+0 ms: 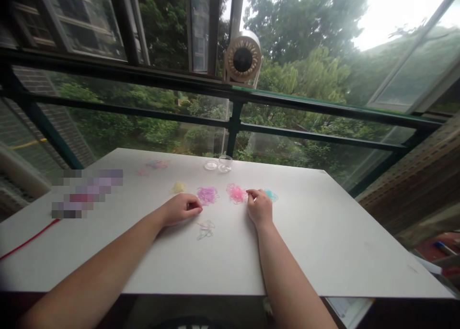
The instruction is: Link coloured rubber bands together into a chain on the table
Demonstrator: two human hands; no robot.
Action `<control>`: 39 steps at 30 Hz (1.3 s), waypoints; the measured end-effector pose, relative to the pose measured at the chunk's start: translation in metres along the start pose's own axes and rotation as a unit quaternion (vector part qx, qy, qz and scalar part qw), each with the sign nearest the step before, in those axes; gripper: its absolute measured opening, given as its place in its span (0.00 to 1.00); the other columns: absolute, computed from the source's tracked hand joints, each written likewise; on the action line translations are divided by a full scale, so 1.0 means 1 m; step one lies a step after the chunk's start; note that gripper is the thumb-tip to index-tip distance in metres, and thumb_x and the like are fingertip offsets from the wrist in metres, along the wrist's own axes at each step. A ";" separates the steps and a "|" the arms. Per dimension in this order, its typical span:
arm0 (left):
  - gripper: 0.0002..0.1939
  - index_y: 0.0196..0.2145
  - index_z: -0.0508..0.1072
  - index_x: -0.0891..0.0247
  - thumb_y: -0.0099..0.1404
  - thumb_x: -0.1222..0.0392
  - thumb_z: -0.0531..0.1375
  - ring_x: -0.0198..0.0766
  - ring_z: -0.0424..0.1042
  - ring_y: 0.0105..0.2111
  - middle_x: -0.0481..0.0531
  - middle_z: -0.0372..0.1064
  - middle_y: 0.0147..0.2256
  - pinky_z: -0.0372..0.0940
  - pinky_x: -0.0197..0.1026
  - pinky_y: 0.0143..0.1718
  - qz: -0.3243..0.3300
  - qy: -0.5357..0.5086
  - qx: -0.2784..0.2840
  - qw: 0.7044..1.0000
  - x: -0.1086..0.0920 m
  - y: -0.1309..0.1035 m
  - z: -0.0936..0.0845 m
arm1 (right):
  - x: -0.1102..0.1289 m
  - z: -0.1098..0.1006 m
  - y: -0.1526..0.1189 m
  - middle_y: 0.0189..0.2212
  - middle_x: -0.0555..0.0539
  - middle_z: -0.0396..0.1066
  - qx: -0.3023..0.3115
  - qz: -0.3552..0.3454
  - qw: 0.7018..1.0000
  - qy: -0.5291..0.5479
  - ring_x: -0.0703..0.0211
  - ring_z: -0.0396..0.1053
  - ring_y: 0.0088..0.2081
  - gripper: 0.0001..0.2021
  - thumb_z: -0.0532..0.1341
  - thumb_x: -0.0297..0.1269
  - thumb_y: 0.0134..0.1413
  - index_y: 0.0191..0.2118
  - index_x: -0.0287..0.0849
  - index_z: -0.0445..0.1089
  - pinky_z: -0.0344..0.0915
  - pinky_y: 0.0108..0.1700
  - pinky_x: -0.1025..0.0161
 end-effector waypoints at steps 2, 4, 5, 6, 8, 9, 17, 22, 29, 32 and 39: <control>0.12 0.28 0.73 0.65 0.56 0.56 0.54 0.32 0.63 0.26 0.51 0.69 0.26 0.57 0.32 0.28 -0.001 -0.001 0.003 1.000 0.000 0.000 0.000 | -0.003 0.003 0.000 0.27 0.45 0.68 0.013 0.005 1.000 0.008 0.57 0.64 0.31 0.14 0.51 0.31 0.47 0.33 0.41 0.74 0.59 0.38 0.59; 0.11 0.28 0.73 0.65 0.55 0.56 0.54 0.32 0.63 0.25 0.50 0.69 0.26 0.57 0.33 0.28 0.000 -0.003 0.002 1.000 -0.001 0.000 0.000 | -0.005 0.005 0.001 0.30 0.44 0.69 0.015 0.007 1.000 0.021 0.56 0.65 0.33 0.16 0.49 0.28 0.45 0.34 0.41 0.74 0.60 0.40 0.58; 0.11 0.28 0.73 0.65 0.55 0.56 0.54 0.32 0.63 0.25 0.50 0.68 0.25 0.57 0.33 0.28 0.001 -0.004 0.001 1.000 -0.001 0.000 0.000 | -0.005 0.004 0.001 0.31 0.43 0.69 0.012 0.006 0.999 0.029 0.55 0.65 0.35 0.17 0.49 0.26 0.44 0.34 0.41 0.74 0.60 0.41 0.58; 0.11 0.28 0.73 0.65 0.55 0.56 0.54 0.32 0.63 0.25 0.50 0.68 0.25 0.57 0.33 0.28 0.001 -0.005 0.000 1.000 -0.001 0.000 0.000 | -0.005 0.004 0.002 0.32 0.43 0.70 0.010 0.005 0.999 0.038 0.55 0.65 0.36 0.18 0.48 0.25 0.43 0.35 0.40 0.74 0.60 0.42 0.58; 0.12 0.28 0.73 0.65 0.55 0.56 0.54 0.32 0.63 0.25 0.50 0.68 0.25 0.57 0.33 0.28 0.000 -0.007 -0.002 1.000 -0.001 -0.001 0.000 | -0.007 0.004 0.002 0.36 0.43 0.70 0.012 0.008 0.998 0.061 0.54 0.65 0.39 0.19 0.48 0.24 0.42 0.36 0.40 0.73 0.60 0.44 0.57; 0.12 0.28 0.73 0.65 0.55 0.55 0.54 0.32 0.63 0.25 0.50 0.68 0.25 0.57 0.33 0.28 0.001 -0.008 -0.002 1.000 0.000 -0.001 0.000 | -0.008 0.005 0.002 0.38 0.43 0.71 0.015 0.015 0.997 0.075 0.55 0.65 0.40 0.20 0.48 0.25 0.42 0.38 0.40 0.72 0.60 0.44 0.57; 0.12 0.27 0.73 0.65 0.56 0.56 0.54 0.32 0.62 0.25 0.50 0.67 0.25 0.56 0.32 0.27 0.005 -0.005 0.001 1.000 -0.001 0.000 0.001 | -0.007 0.008 -0.002 0.39 0.43 0.73 0.021 0.060 0.984 0.165 0.59 0.67 0.31 0.22 0.47 0.29 0.48 0.51 0.37 0.60 0.62 0.37 0.60; 0.12 0.27 0.73 0.65 0.55 0.56 0.54 0.32 0.62 0.25 0.50 0.68 0.25 0.56 0.32 0.26 0.002 -0.010 -0.004 1.000 -0.001 0.000 -0.001 | -0.005 0.010 -0.004 0.38 0.42 0.73 0.027 0.064 0.982 0.175 0.62 0.63 0.24 0.21 0.48 0.33 0.50 0.52 0.37 0.58 0.61 0.32 0.62; 0.12 0.27 0.73 0.65 0.55 0.55 0.54 0.32 0.63 0.25 0.50 0.68 0.25 0.56 0.32 0.26 0.002 -0.016 -0.005 1.000 0.000 0.000 0.000 | 0.004 0.013 -0.005 0.40 0.43 0.73 0.048 0.037 0.981 0.185 0.63 0.62 0.25 0.21 0.48 0.32 0.50 0.51 0.39 0.58 0.61 0.32 0.62; 0.12 0.27 0.73 0.65 0.55 0.55 0.54 0.32 0.63 0.25 0.50 0.68 0.25 0.56 0.32 0.27 0.002 -0.017 -0.005 1.000 0.001 0.000 0.001 | 0.011 0.014 -0.007 0.42 0.44 0.72 0.064 0.020 0.978 0.197 0.65 0.60 0.21 0.22 0.48 0.31 0.49 0.53 0.42 0.56 0.60 0.29 0.64; 0.11 0.27 0.73 0.65 0.56 0.56 0.54 0.31 0.63 0.25 0.49 0.68 0.25 0.56 0.32 0.27 0.005 -0.011 -0.004 1.000 0.000 -0.001 0.001 | 0.022 0.009 -0.010 0.44 0.44 0.70 0.068 -0.002 0.975 0.210 0.64 0.64 0.26 0.23 0.48 0.30 0.51 0.55 0.43 0.54 0.61 0.31 0.64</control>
Point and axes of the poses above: each hand's wrist, its own y-axis towards the middle knuckle, its own z-axis out of the palm, x = y × z, the point moved 8 cm from there along y, towards the middle knuckle
